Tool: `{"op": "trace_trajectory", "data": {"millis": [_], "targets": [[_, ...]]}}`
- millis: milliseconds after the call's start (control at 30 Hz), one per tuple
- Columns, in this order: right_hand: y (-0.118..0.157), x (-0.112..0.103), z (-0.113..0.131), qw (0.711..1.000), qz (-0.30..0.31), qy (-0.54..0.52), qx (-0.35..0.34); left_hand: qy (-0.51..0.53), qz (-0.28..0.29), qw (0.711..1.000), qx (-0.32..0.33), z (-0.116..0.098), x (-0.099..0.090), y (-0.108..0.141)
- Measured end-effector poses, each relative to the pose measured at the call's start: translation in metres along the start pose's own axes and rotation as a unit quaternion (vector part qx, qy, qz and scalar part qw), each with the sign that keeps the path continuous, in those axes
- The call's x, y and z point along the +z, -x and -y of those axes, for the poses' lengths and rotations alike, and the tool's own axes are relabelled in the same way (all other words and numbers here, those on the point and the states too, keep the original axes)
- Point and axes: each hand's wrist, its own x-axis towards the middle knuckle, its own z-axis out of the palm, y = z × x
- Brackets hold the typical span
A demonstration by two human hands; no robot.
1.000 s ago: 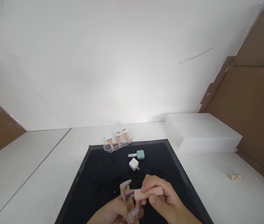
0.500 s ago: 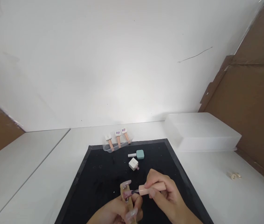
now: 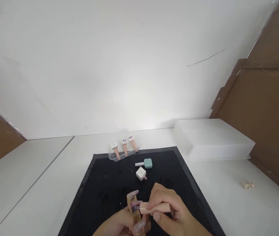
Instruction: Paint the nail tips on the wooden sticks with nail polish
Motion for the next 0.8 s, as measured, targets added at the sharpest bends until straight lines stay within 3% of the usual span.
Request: {"op": "trace_trajectory", "data": {"millis": [300,667,800], "targets": [[-0.002,-0.003,-0.002,0.998,-0.058,-0.004,0.012,-0.022,0.032,0.999,0.022,-0.002,-0.001,0.003],[0.003,0.0,-0.01,1.0,0.023,-0.005,-0.011,0.013,-0.017,1.0,0.013,0.003,-0.004,0.001],[0.002,-0.001,-0.006,1.0,0.016,0.002,0.013,0.006,0.007,1.0,0.016,0.001,-0.001,0.0]]}}
